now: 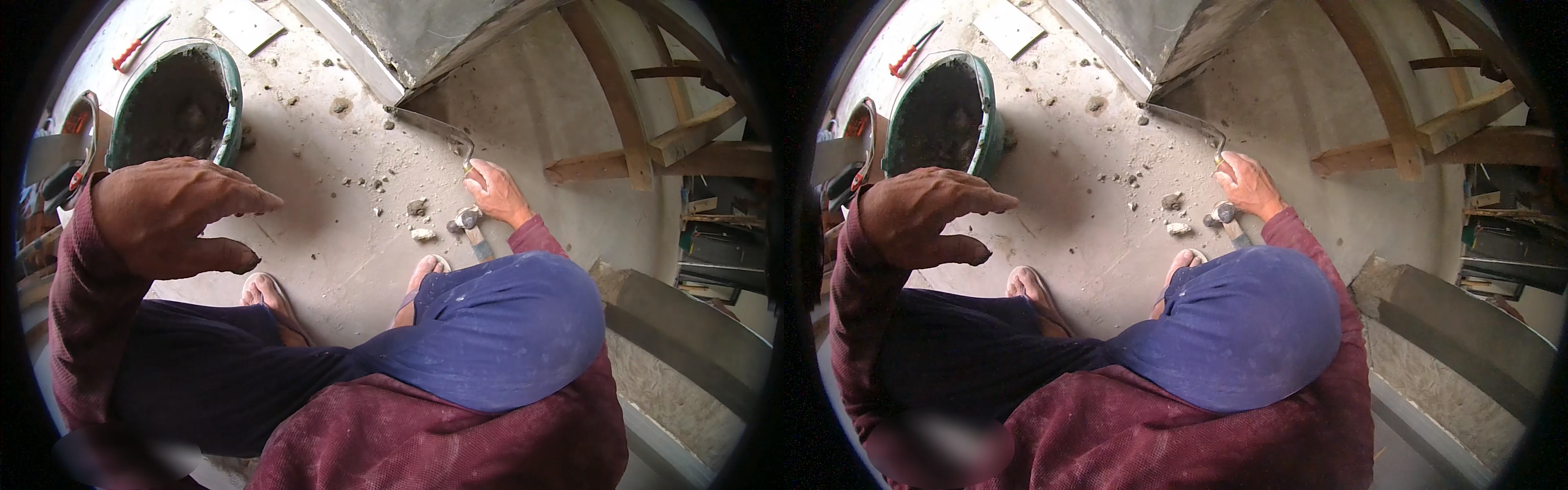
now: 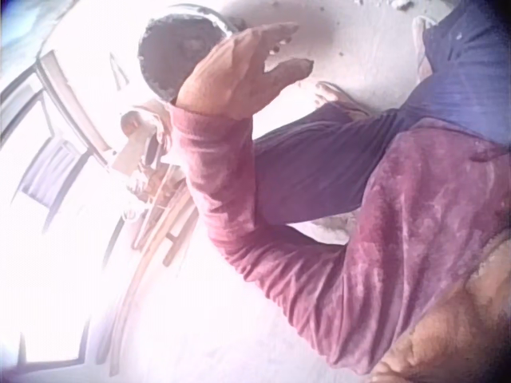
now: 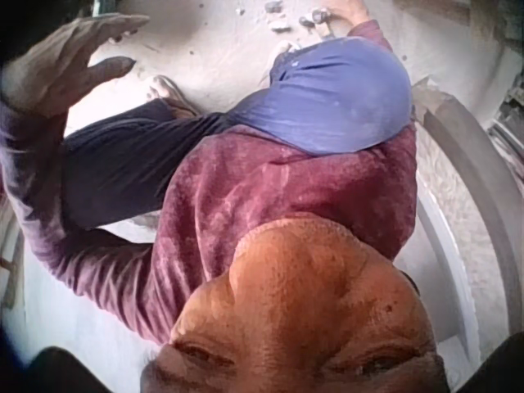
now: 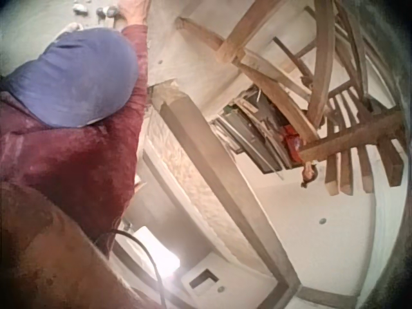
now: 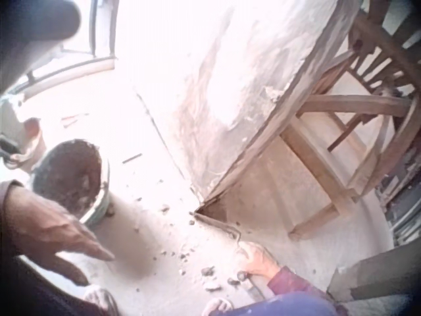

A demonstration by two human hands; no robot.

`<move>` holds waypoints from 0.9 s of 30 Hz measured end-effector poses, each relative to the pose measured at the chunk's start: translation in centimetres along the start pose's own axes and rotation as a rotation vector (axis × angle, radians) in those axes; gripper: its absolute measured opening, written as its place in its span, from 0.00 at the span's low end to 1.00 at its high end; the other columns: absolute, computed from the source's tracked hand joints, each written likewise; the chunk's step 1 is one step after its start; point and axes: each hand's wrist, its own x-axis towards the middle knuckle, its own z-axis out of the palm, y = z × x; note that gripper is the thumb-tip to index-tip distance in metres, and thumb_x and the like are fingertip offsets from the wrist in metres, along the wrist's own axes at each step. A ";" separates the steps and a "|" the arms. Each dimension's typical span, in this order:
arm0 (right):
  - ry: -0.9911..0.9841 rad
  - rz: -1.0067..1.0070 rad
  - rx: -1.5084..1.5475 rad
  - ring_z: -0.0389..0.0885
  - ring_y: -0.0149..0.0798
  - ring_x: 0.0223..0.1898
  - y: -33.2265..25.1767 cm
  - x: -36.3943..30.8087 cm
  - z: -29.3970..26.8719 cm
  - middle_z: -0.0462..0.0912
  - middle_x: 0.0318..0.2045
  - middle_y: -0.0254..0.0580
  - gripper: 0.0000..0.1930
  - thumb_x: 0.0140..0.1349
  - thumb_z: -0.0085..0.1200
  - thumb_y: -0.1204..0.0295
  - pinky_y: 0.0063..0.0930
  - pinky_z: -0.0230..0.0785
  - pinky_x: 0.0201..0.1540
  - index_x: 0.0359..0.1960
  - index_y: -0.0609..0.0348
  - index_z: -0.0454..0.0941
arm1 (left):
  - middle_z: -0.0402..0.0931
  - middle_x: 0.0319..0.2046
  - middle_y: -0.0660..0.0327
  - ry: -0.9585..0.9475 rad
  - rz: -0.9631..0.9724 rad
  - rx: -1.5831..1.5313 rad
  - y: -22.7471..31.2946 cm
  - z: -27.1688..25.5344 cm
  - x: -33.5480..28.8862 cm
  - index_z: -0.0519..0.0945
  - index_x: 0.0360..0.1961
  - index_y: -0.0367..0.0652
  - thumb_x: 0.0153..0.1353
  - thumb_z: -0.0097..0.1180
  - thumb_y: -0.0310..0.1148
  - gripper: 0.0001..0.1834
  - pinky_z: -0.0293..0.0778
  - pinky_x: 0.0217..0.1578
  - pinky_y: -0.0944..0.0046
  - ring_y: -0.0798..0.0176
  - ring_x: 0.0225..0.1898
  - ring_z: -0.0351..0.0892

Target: The person scoops cement from a bucket using a trowel and applies it to a rectangular block. They then place the block against a wall and use a hammer to tap it into position. The person repeats this process, applying cement and adjusting the block.

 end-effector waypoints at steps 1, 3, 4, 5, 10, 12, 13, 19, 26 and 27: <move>-0.021 0.000 0.016 0.76 0.58 0.44 0.0 0.4 -0.1 0.78 0.40 0.60 0.21 0.56 0.55 0.67 0.40 0.68 0.48 0.47 0.71 0.72 | 0.76 0.49 0.46 -0.009 -0.017 0.007 0.3 0.0 -0.1 0.72 0.56 0.37 0.53 0.63 0.37 0.30 0.68 0.56 0.54 0.49 0.52 0.76; -0.042 0.009 -0.054 0.76 0.59 0.43 -0.2 0.5 -1.0 0.78 0.40 0.61 0.21 0.57 0.54 0.67 0.40 0.68 0.47 0.48 0.71 0.72 | 0.75 0.50 0.45 -0.023 -0.013 0.015 0.3 -0.2 0.3 0.72 0.56 0.37 0.53 0.63 0.37 0.30 0.67 0.57 0.54 0.48 0.53 0.75; -0.051 0.013 -0.089 0.76 0.59 0.43 -0.4 0.5 -1.5 0.78 0.39 0.61 0.20 0.57 0.54 0.68 0.41 0.68 0.47 0.48 0.70 0.72 | 0.75 0.50 0.45 -0.029 -0.005 0.016 0.3 -0.3 0.5 0.71 0.56 0.37 0.53 0.63 0.38 0.30 0.67 0.57 0.54 0.48 0.53 0.75; -0.105 0.075 -0.109 0.76 0.59 0.43 -1.3 0.5 -2.2 0.78 0.40 0.61 0.20 0.57 0.53 0.68 0.41 0.68 0.47 0.48 0.70 0.72 | 0.75 0.50 0.45 -0.037 -0.001 0.016 0.2 -0.4 0.6 0.71 0.57 0.37 0.53 0.63 0.38 0.31 0.67 0.57 0.54 0.48 0.54 0.75; 0.061 0.197 -0.075 0.74 0.61 0.41 -5.4 -3.9 -2.1 0.76 0.37 0.58 0.12 0.59 0.50 0.69 0.46 0.67 0.43 0.39 0.66 0.70 | 0.75 0.50 0.46 -0.100 -0.011 -0.010 -0.1 -0.7 1.0 0.72 0.56 0.36 0.53 0.63 0.38 0.31 0.67 0.57 0.54 0.49 0.54 0.75; 0.088 0.158 -0.127 0.74 0.61 0.40 -5.6 -4.7 -1.6 0.76 0.36 0.57 0.12 0.59 0.50 0.69 0.48 0.67 0.43 0.38 0.65 0.69 | 0.75 0.50 0.45 -0.099 0.001 -0.003 -0.1 -0.7 0.8 0.72 0.56 0.36 0.53 0.64 0.38 0.31 0.67 0.57 0.54 0.49 0.54 0.75; 0.108 0.141 -0.155 0.74 0.61 0.40 -5.8 -4.7 -1.6 0.76 0.36 0.57 0.11 0.59 0.50 0.69 0.48 0.67 0.42 0.38 0.64 0.68 | 0.75 0.51 0.45 -0.083 0.019 0.014 -0.3 -0.7 0.9 0.72 0.56 0.36 0.53 0.64 0.38 0.31 0.67 0.57 0.54 0.49 0.54 0.75; -0.008 0.173 -0.164 0.74 0.60 0.41 -5.2 -1.9 0.2 0.76 0.37 0.57 0.13 0.59 0.50 0.69 0.50 0.67 0.44 0.41 0.63 0.68 | 0.75 0.51 0.45 -0.091 0.042 0.049 0.2 -1.0 2.1 0.71 0.56 0.34 0.53 0.63 0.38 0.31 0.67 0.57 0.54 0.49 0.54 0.74; 0.071 0.185 -0.086 0.74 0.59 0.45 -7.1 -3.3 -1.1 0.76 0.42 0.59 0.18 0.59 0.51 0.69 0.46 0.66 0.48 0.48 0.67 0.69 | 0.77 0.46 0.46 -0.039 0.114 0.004 -0.9 0.0 1.0 0.75 0.51 0.32 0.55 0.61 0.43 0.28 0.71 0.53 0.57 0.50 0.49 0.77; 0.075 0.229 -0.080 0.74 0.59 0.47 -7.8 -3.9 -1.8 0.75 0.45 0.60 0.21 0.59 0.52 0.68 0.43 0.66 0.50 0.50 0.68 0.69 | 0.77 0.46 0.45 -0.035 0.123 0.014 -1.1 0.1 0.6 0.75 0.51 0.32 0.55 0.61 0.43 0.28 0.71 0.54 0.57 0.49 0.49 0.77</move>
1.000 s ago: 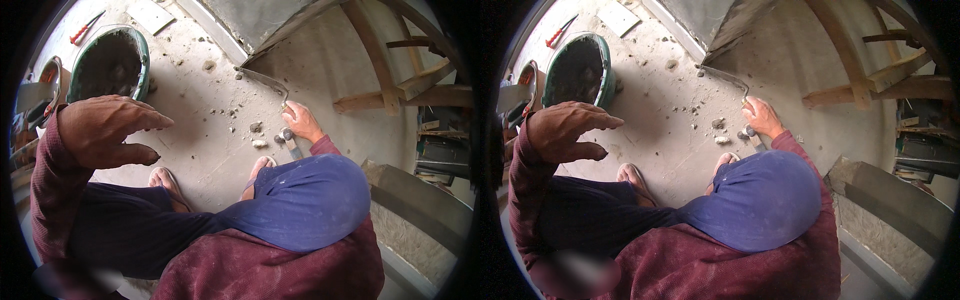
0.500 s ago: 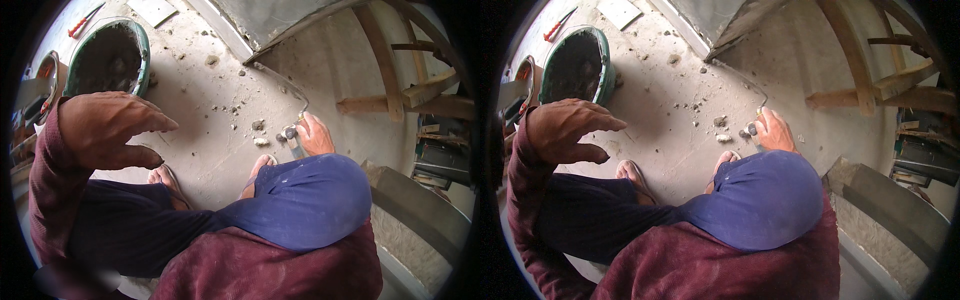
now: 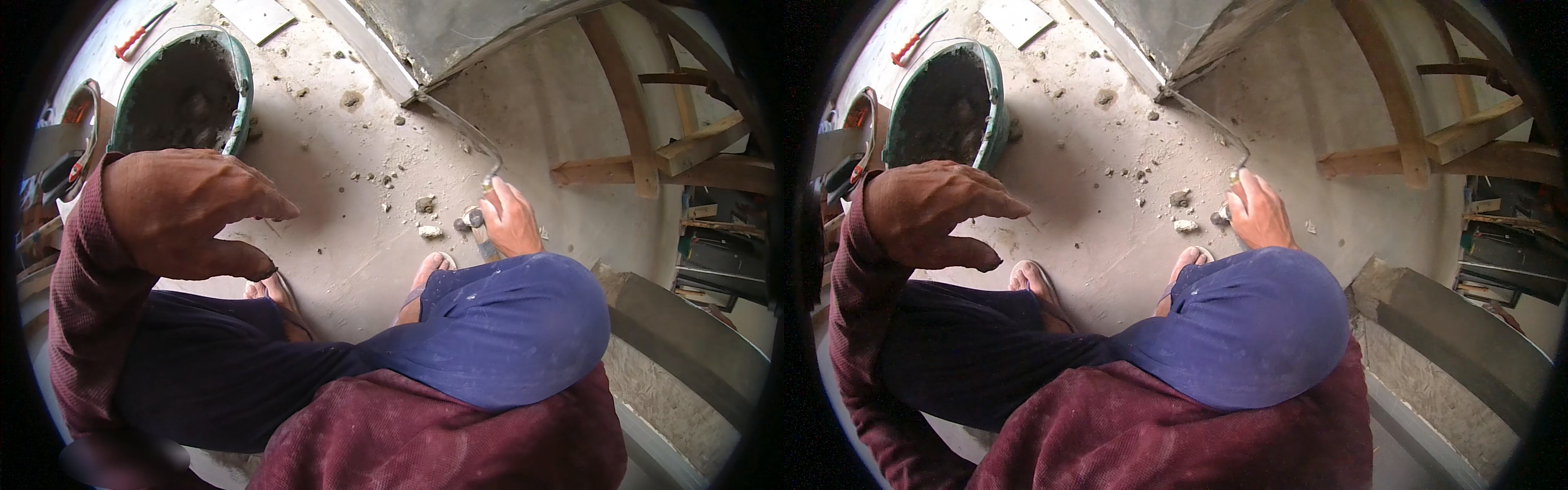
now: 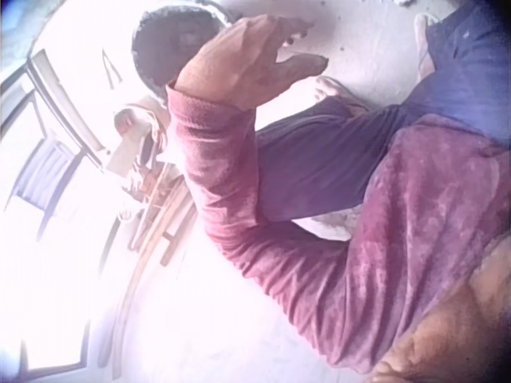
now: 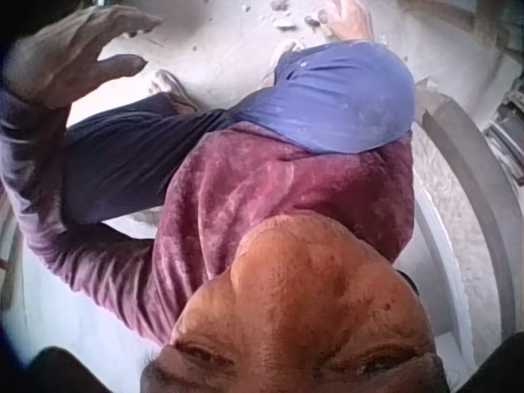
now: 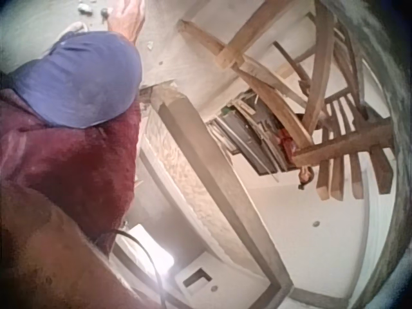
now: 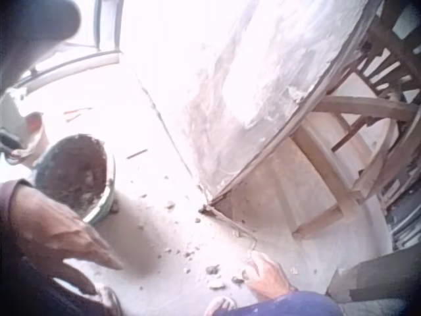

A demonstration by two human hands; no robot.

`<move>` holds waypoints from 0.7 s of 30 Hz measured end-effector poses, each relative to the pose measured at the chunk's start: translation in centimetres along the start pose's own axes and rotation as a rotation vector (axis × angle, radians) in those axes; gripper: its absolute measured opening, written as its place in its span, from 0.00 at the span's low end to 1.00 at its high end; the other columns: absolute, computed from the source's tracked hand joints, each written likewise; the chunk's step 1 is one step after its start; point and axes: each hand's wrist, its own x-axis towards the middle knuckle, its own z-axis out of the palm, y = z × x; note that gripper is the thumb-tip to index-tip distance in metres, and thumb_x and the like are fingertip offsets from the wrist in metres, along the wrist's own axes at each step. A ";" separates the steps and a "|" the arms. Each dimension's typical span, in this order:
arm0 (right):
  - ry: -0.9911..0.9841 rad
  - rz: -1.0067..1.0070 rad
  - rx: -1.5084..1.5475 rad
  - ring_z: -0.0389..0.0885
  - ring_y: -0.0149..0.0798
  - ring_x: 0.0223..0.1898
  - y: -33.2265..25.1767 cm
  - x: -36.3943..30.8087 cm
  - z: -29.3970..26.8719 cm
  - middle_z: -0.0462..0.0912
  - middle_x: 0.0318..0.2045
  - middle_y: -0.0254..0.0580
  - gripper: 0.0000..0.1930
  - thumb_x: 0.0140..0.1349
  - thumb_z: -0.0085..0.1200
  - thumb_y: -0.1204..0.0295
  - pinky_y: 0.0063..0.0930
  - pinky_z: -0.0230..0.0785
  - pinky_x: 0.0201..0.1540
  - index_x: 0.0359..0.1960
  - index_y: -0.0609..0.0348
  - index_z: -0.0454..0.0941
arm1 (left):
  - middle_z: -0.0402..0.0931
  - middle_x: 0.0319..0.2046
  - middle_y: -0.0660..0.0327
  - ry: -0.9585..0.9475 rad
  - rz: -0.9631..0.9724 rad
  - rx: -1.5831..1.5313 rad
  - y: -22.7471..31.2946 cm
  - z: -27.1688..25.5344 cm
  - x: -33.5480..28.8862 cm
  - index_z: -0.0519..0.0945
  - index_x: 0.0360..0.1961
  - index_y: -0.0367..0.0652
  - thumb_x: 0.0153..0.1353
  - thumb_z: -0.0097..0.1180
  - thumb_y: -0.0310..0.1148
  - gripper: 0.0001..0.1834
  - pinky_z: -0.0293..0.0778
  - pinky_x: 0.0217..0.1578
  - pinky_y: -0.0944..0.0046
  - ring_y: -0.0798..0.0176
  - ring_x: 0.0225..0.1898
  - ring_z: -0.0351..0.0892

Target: The person scoops cement from a bucket using a trowel and applies it to a rectangular block. They then place the block against a wall and use a hammer to tap it into position. The person repeats this process, applying cement and adjusting the block.

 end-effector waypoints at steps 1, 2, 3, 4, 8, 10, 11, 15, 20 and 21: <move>0.001 0.044 0.005 0.74 0.59 0.50 -0.5 -0.6 -0.5 0.75 0.48 0.62 0.23 0.59 0.53 0.67 0.41 0.66 0.52 0.52 0.70 0.70 | 0.77 0.46 0.45 0.004 0.008 0.010 -0.1 0.1 -0.5 0.75 0.51 0.32 0.55 0.61 0.43 0.28 0.71 0.54 0.57 0.49 0.49 0.77; -0.011 0.068 -0.005 0.74 0.58 0.50 -0.7 -1.3 -1.2 0.75 0.48 0.62 0.23 0.59 0.53 0.67 0.41 0.65 0.53 0.52 0.70 0.70 | 0.77 0.46 0.45 0.013 0.030 0.026 -0.2 0.0 -0.5 0.75 0.51 0.32 0.55 0.61 0.43 0.28 0.71 0.54 0.57 0.49 0.49 0.77; -0.024 0.091 -0.016 0.74 0.57 0.51 -1.0 -1.9 -1.6 0.75 0.48 0.61 0.23 0.59 0.54 0.66 0.41 0.65 0.54 0.52 0.69 0.70 | 0.76 0.48 0.45 -0.009 0.002 0.010 -0.1 -0.3 -0.5 0.74 0.52 0.33 0.54 0.62 0.41 0.29 0.70 0.55 0.56 0.48 0.51 0.76; -0.037 0.112 -0.025 0.74 0.57 0.51 -1.3 -2.3 -2.1 0.75 0.48 0.61 0.23 0.59 0.54 0.66 0.41 0.65 0.54 0.52 0.69 0.70 | 0.75 0.49 0.45 -0.030 -0.028 -0.006 0.2 -0.7 -0.5 0.73 0.54 0.33 0.52 0.63 0.40 0.30 0.69 0.56 0.55 0.48 0.52 0.75; -0.086 -0.208 -0.021 0.76 0.56 0.44 -2.4 -1.6 -3.2 0.76 0.42 0.57 0.20 0.57 0.55 0.69 0.40 0.68 0.47 0.50 0.67 0.71 | 0.75 0.49 0.45 0.147 -0.111 -0.035 0.8 -1.0 -3.1 0.76 0.51 0.35 0.53 0.62 0.39 0.26 0.68 0.55 0.56 0.47 0.53 0.74; -0.110 -0.316 0.025 0.77 0.55 0.42 -3.9 0.1 -6.0 0.76 0.40 0.56 0.20 0.57 0.55 0.69 0.40 0.69 0.45 0.50 0.67 0.71 | 0.74 0.52 0.46 0.411 -0.132 -0.085 -0.1 0.0 -5.5 0.75 0.51 0.36 0.53 0.61 0.35 0.24 0.67 0.55 0.55 0.48 0.54 0.73; -0.097 -0.369 0.033 0.77 0.54 0.40 -5.2 1.0 -7.2 0.76 0.39 0.55 0.20 0.56 0.56 0.70 0.38 0.70 0.43 0.49 0.67 0.71 | 0.73 0.52 0.46 0.554 -0.141 -0.129 -0.4 1.0 -6.5 0.75 0.52 0.36 0.54 0.60 0.35 0.24 0.67 0.55 0.54 0.48 0.54 0.73; -0.114 -0.629 -0.133 0.77 0.52 0.35 -12.1 4.9 -12.1 0.75 0.34 0.53 0.22 0.53 0.57 0.71 0.38 0.70 0.38 0.50 0.66 0.71 | 0.74 0.53 0.53 0.943 -0.361 -0.363 -0.6 6.9 -11.9 0.70 0.59 0.38 0.58 0.54 0.37 0.28 0.66 0.54 0.59 0.57 0.52 0.73; 0.059 -0.957 -0.241 0.77 0.48 0.30 -22.0 7.0 -12.3 0.74 0.30 0.48 0.18 0.56 0.54 0.72 0.35 0.70 0.32 0.48 0.62 0.72 | 0.73 0.53 0.54 1.161 -0.531 -0.677 -0.6 16.4 -16.5 0.71 0.58 0.38 0.57 0.48 0.25 0.25 0.68 0.53 0.61 0.60 0.52 0.73; 0.057 -0.960 -0.269 0.78 0.46 0.29 -23.9 6.9 -12.1 0.75 0.29 0.47 0.16 0.57 0.53 0.72 0.34 0.70 0.31 0.47 0.62 0.72 | 0.73 0.54 0.53 1.158 -0.557 -0.737 -0.2 17.6 -17.7 0.70 0.59 0.37 0.58 0.47 0.27 0.25 0.67 0.53 0.62 0.60 0.53 0.72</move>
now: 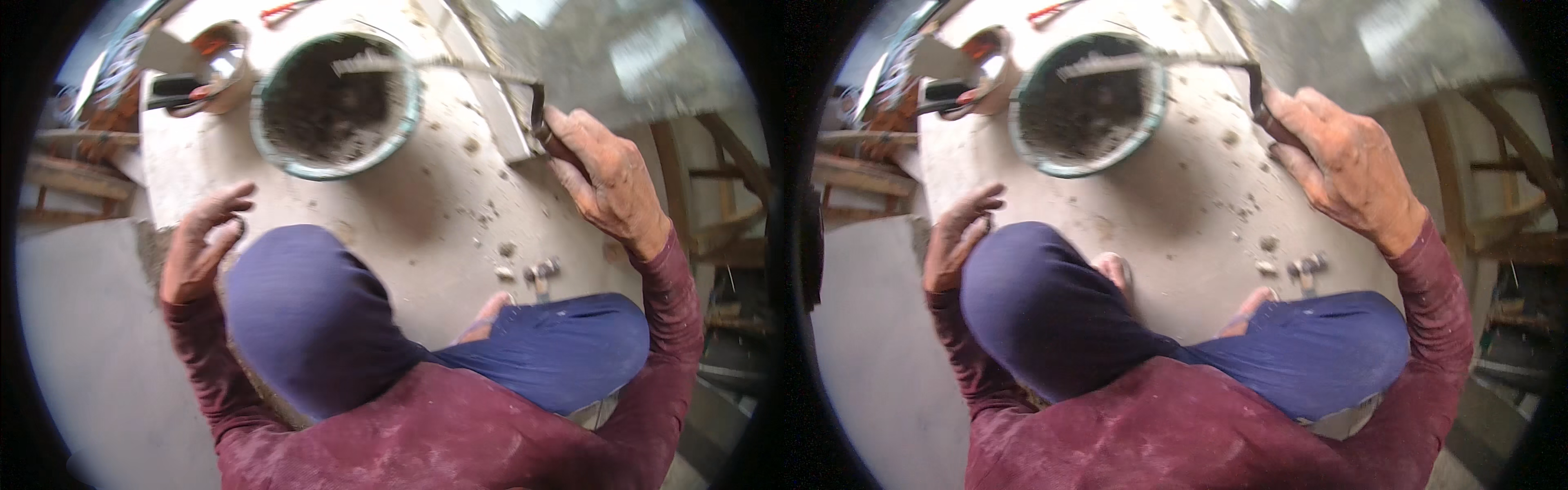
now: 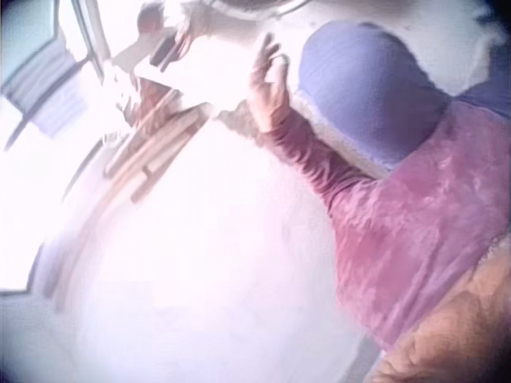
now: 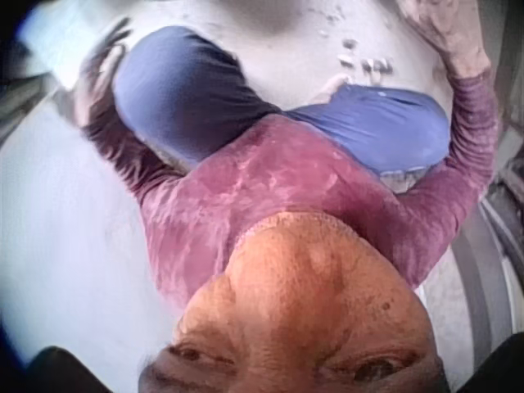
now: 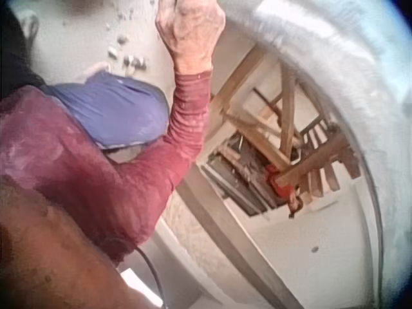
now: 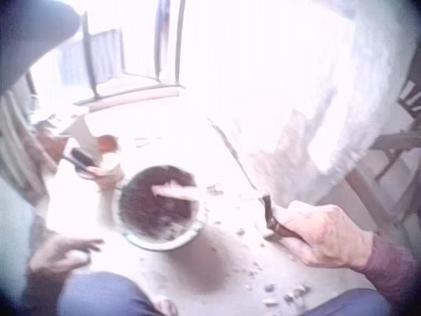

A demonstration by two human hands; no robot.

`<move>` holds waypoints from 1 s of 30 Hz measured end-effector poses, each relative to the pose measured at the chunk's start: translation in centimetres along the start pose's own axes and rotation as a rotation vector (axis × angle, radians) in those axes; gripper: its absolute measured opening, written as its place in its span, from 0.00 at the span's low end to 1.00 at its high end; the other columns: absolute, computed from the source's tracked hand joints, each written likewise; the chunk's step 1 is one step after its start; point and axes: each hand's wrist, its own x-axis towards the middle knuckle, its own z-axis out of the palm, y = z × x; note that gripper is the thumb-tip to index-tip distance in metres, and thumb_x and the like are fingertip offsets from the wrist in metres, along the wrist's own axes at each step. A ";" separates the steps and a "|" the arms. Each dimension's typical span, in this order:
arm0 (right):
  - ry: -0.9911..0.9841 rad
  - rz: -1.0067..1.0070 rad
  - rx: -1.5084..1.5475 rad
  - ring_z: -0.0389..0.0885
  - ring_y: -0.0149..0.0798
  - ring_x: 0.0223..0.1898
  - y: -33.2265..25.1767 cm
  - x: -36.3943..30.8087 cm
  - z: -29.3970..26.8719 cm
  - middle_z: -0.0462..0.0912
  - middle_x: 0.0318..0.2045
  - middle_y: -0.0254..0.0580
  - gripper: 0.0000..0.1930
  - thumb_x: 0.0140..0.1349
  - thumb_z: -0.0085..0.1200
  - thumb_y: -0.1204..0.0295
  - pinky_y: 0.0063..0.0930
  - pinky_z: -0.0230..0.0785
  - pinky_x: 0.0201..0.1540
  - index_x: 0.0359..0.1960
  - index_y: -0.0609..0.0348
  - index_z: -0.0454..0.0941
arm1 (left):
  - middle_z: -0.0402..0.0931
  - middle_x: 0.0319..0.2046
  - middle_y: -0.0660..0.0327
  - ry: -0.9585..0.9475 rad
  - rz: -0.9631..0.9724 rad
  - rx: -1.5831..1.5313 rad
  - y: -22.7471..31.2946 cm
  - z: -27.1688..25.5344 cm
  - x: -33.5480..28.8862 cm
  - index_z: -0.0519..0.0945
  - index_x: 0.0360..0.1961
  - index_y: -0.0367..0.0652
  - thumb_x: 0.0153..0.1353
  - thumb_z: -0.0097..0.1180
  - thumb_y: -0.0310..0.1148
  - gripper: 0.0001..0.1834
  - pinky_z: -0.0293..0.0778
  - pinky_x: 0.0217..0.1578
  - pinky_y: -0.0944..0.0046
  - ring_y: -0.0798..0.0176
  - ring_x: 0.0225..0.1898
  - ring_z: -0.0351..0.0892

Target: The person scoops cement from a bucket using a trowel and applies it to a rectangular block. They then place the block against a wall and use a hammer to tap it into position. The person repeats this process, applying cement and adjusting the block.

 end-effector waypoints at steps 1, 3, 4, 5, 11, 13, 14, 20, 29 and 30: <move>-0.070 -0.023 -0.081 0.78 0.44 0.28 -0.8 1.3 0.2 0.75 0.28 0.45 0.14 0.57 0.53 0.72 0.33 0.70 0.30 0.46 0.61 0.73 | 0.72 0.54 0.53 -0.009 -0.042 -0.051 -1.1 -0.5 -0.9 0.69 0.60 0.36 0.60 0.46 0.29 0.25 0.66 0.54 0.63 0.59 0.54 0.72; -0.205 -0.054 -0.267 0.78 0.40 0.26 -1.9 3.8 0.7 0.75 0.27 0.42 0.11 0.59 0.52 0.72 0.30 0.71 0.28 0.42 0.59 0.73 | 0.73 0.53 0.53 0.028 -0.062 -0.041 -2.7 -1.9 -2.0 0.69 0.59 0.36 0.60 0.50 0.35 0.26 0.68 0.51 0.62 0.59 0.53 0.72; -0.291 -0.073 -0.407 0.78 0.37 0.26 -1.8 5.0 1.7 0.74 0.26 0.38 0.07 0.60 0.51 0.71 0.31 0.71 0.27 0.39 0.56 0.74 | 0.73 0.52 0.53 0.032 -0.026 0.005 -3.5 -2.9 -2.0 0.70 0.58 0.36 0.60 0.53 0.42 0.29 0.70 0.50 0.61 0.60 0.52 0.73; -0.285 -0.118 -0.406 0.78 0.37 0.25 -2.2 6.4 3.0 0.73 0.26 0.38 0.07 0.59 0.50 0.72 0.31 0.71 0.27 0.39 0.55 0.74 | 0.74 0.50 0.52 0.087 -0.032 0.013 -3.6 -3.7 -2.1 0.72 0.57 0.35 0.60 0.50 0.31 0.23 0.71 0.52 0.61 0.59 0.50 0.75; -0.257 -0.231 -0.252 0.78 0.40 0.26 -3.4 11.1 12.5 0.72 0.28 0.38 0.17 0.56 0.48 0.79 0.32 0.72 0.27 0.48 0.54 0.72 | 0.72 0.54 0.53 0.384 0.072 -0.373 -7.6 -11.3 3.5 0.66 0.61 0.37 0.66 0.46 0.53 0.33 0.70 0.50 0.63 0.61 0.51 0.74; -0.308 -0.210 -0.156 0.78 0.41 0.27 -3.8 10.6 13.5 0.72 0.28 0.38 0.20 0.55 0.47 0.80 0.33 0.72 0.28 0.52 0.54 0.71 | 0.73 0.54 0.55 0.461 0.076 -0.480 -7.6 -13.5 7.0 0.67 0.61 0.41 0.67 0.44 0.52 0.30 0.70 0.48 0.63 0.61 0.51 0.74; -0.358 -0.160 -0.113 0.78 0.44 0.36 -3.9 10.8 12.8 0.74 0.33 0.42 0.22 0.55 0.51 0.77 0.35 0.74 0.34 0.54 0.55 0.69 | 0.74 0.51 0.55 0.452 0.060 -0.381 -8.0 -15.3 9.4 0.68 0.61 0.41 0.67 0.44 0.51 0.29 0.71 0.47 0.64 0.62 0.49 0.75; -0.304 -0.023 0.018 0.75 0.48 0.46 -1.4 7.3 4.5 0.74 0.45 0.45 0.23 0.52 0.58 0.72 0.37 0.71 0.46 0.52 0.56 0.69 | 0.74 0.53 0.57 0.277 -0.206 1.085 -6.5 -15.3 33.3 0.74 0.53 0.46 0.58 0.52 0.34 0.20 0.72 0.52 0.54 0.55 0.54 0.74; -0.626 0.534 0.361 0.76 0.51 0.44 0.2 -8.9 -1.4 0.76 0.39 0.49 0.21 0.59 0.52 0.66 0.42 0.70 0.43 0.54 0.55 0.70 | 0.73 0.54 0.56 0.087 -0.193 1.337 -16.5 -12.8 49.0 0.75 0.51 0.48 0.58 0.50 0.37 0.19 0.66 0.58 0.57 0.57 0.57 0.70; -0.666 0.599 0.335 0.76 0.52 0.44 1.0 -10.4 -2.4 0.77 0.38 0.49 0.21 0.59 0.52 0.66 0.43 0.70 0.43 0.54 0.55 0.70 | 0.73 0.54 0.56 0.096 -0.212 1.344 -15.6 -11.8 48.9 0.75 0.51 0.48 0.58 0.49 0.37 0.19 0.66 0.58 0.57 0.57 0.57 0.70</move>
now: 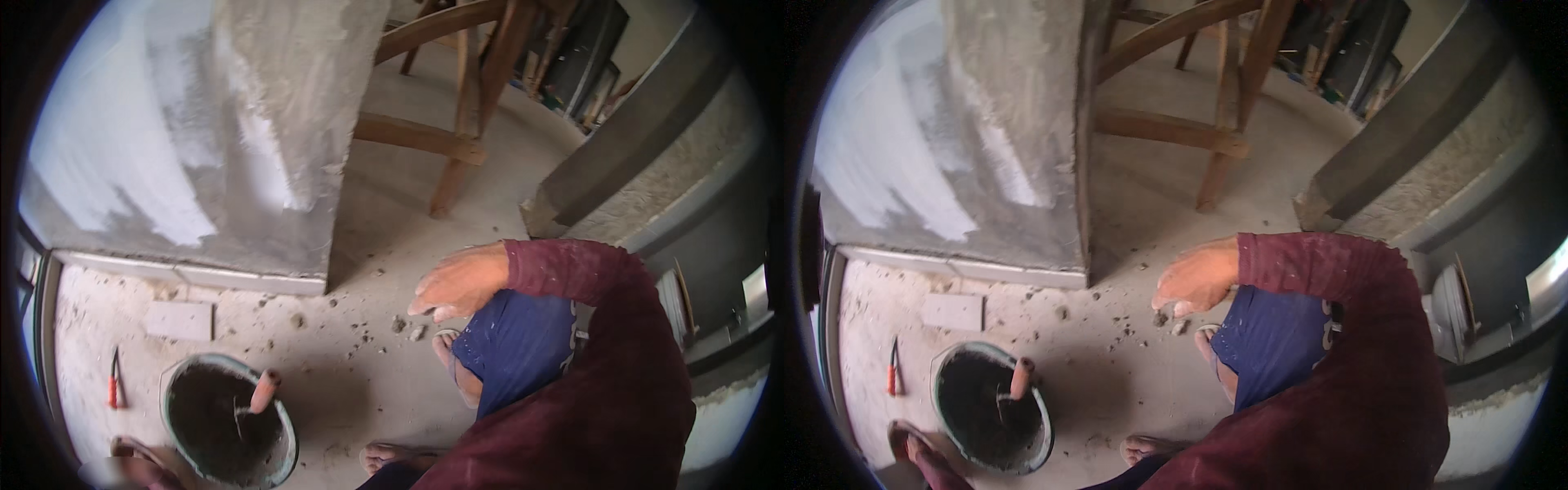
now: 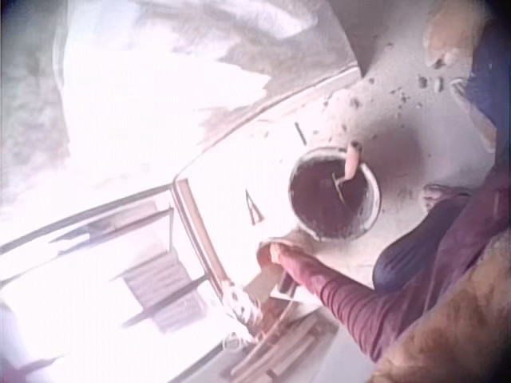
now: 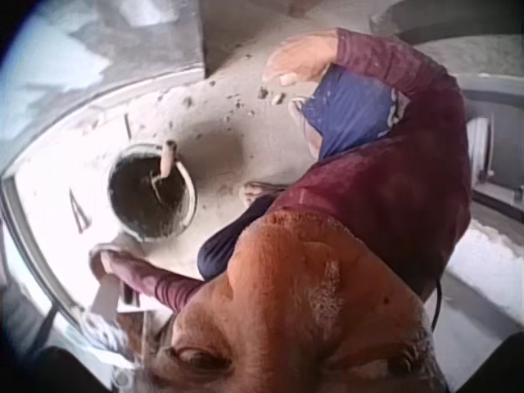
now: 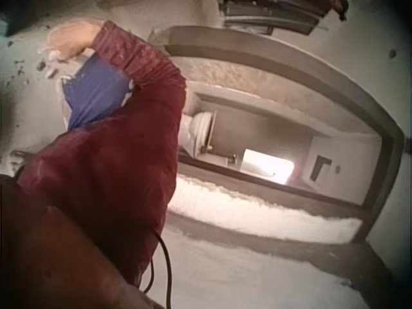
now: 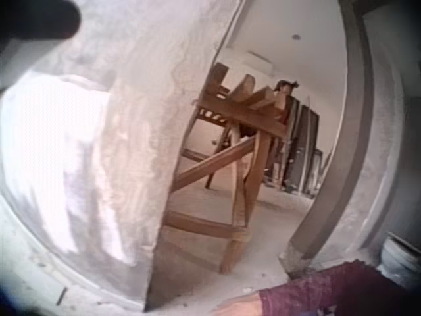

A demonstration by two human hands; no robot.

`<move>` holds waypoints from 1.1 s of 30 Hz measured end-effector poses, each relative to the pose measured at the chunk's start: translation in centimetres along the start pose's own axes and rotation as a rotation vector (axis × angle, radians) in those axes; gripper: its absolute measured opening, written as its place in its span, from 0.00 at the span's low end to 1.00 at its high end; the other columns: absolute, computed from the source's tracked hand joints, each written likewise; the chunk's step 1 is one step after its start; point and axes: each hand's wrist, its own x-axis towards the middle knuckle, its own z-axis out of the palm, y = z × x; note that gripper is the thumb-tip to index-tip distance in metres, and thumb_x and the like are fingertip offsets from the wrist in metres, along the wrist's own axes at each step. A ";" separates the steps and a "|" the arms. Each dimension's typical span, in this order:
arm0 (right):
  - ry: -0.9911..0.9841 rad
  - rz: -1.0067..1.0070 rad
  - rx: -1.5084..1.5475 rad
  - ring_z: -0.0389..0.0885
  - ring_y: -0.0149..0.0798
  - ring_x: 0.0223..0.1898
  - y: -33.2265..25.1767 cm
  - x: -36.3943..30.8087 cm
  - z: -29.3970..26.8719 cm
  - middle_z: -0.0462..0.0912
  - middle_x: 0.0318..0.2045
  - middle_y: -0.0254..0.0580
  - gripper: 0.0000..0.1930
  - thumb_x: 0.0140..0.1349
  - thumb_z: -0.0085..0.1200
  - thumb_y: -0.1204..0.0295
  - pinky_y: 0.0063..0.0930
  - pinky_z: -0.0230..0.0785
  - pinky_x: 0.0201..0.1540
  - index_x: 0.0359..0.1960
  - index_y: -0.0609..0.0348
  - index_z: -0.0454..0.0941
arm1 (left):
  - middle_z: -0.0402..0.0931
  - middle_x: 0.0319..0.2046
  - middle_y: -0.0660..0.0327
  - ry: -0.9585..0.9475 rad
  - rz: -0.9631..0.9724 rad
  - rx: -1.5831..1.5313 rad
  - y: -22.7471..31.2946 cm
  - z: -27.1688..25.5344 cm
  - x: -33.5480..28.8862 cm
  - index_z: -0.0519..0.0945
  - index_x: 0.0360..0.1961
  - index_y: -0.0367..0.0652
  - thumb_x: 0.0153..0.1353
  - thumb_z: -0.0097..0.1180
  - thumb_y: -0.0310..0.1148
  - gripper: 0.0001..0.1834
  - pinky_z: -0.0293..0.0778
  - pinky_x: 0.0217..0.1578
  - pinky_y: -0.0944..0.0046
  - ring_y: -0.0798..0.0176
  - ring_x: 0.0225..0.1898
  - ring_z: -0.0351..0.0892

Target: The person scoops cement from a bucket using a trowel and applies it to a rectangular block. They then place the block against a wall and use a hammer to tap it into position. The person repeats this process, applying cement and adjusting the block.

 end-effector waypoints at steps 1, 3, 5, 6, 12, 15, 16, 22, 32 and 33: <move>-0.014 0.051 0.004 0.76 0.52 0.44 0.6 0.1 0.2 0.77 0.38 0.50 0.20 0.59 0.52 0.66 0.43 0.69 0.43 0.54 0.56 0.71 | 0.73 0.54 0.56 0.014 -0.011 0.021 0.4 -1.3 0.3 0.75 0.51 0.48 0.58 0.49 0.37 0.18 0.66 0.58 0.57 0.57 0.57 0.71; -0.041 0.120 -0.003 0.76 0.53 0.45 -0.5 0.4 -0.3 0.78 0.40 0.51 0.20 0.60 0.51 0.65 0.44 0.69 0.44 0.53 0.57 0.71 | 0.73 0.53 0.55 0.010 -0.010 0.042 1.2 -1.9 0.7 0.76 0.50 0.48 0.59 0.47 0.38 0.18 0.66 0.57 0.57 0.56 0.56 0.71; -0.048 0.114 0.020 0.76 0.53 0.46 -0.8 0.7 -0.8 0.78 0.42 0.52 0.20 0.61 0.50 0.65 0.44 0.68 0.45 0.53 0.57 0.71 | 0.74 0.53 0.55 0.004 -0.025 0.053 1.2 -1.6 0.7 0.76 0.49 0.48 0.59 0.46 0.39 0.18 0.66 0.57 0.57 0.56 0.56 0.71; -0.038 0.076 0.056 0.75 0.54 0.47 -0.5 1.3 -0.2 0.78 0.43 0.53 0.20 0.61 0.50 0.65 0.44 0.68 0.46 0.54 0.57 0.71 | 0.74 0.52 0.55 -0.002 -0.027 0.055 0.8 -1.6 0.4 0.76 0.49 0.48 0.60 0.45 0.39 0.18 0.66 0.57 0.57 0.55 0.55 0.71; -0.051 -0.047 0.104 0.75 0.56 0.49 0.1 4.0 -0.3 0.78 0.45 0.56 0.22 0.61 0.49 0.62 0.44 0.67 0.50 0.55 0.58 0.72 | 0.75 0.51 0.54 -0.028 -0.059 0.024 0.1 -0.6 0.1 0.78 0.47 0.47 0.61 0.41 0.42 0.19 0.66 0.56 0.56 0.54 0.54 0.72; -0.034 -0.054 0.126 0.74 0.56 0.49 0.4 4.0 -0.3 0.78 0.45 0.57 0.22 0.62 0.49 0.61 0.44 0.67 0.51 0.55 0.60 0.72 | 0.75 0.50 0.53 -0.022 -0.063 0.002 0.5 -0.2 -0.1 0.78 0.46 0.46 0.62 0.39 0.43 0.20 0.66 0.56 0.55 0.54 0.54 0.73; -0.061 -0.039 0.123 0.74 0.55 0.49 0.2 3.9 -0.5 0.77 0.46 0.57 0.22 0.63 0.49 0.62 0.43 0.66 0.51 0.55 0.60 0.71 | 0.75 0.50 0.53 -0.022 -0.065 0.001 0.7 -0.3 -0.3 0.79 0.45 0.46 0.62 0.38 0.43 0.20 0.66 0.56 0.55 0.53 0.53 0.73; -0.085 -0.093 0.155 0.74 0.55 0.49 1.2 3.4 0.2 0.77 0.45 0.58 0.23 0.63 0.50 0.62 0.42 0.66 0.51 0.56 0.63 0.70 | 0.76 0.48 0.52 -0.022 -0.091 -0.019 0.9 0.2 -2.4 0.80 0.43 0.46 0.64 0.34 0.46 0.23 0.66 0.55 0.54 0.52 0.52 0.74; -0.083 -0.239 0.196 0.75 0.53 0.48 2.3 5.6 -1.7 0.78 0.46 0.53 0.22 0.63 0.47 0.60 0.43 0.67 0.50 0.57 0.56 0.70 | 0.78 0.45 0.49 0.028 -0.190 -0.146 -6.6 3.1 -7.0 0.82 0.40 0.44 0.67 0.27 0.49 0.30 0.66 0.54 0.53 0.50 0.50 0.76; -0.102 -0.229 0.201 0.76 0.53 0.47 1.8 5.1 -2.3 0.78 0.44 0.53 0.22 0.63 0.48 0.62 0.43 0.67 0.48 0.56 0.56 0.71 | 0.78 0.45 0.49 0.016 -0.222 -0.130 -7.0 1.8 -7.8 0.82 0.39 0.44 0.67 0.26 0.50 0.31 0.66 0.54 0.53 0.50 0.50 0.76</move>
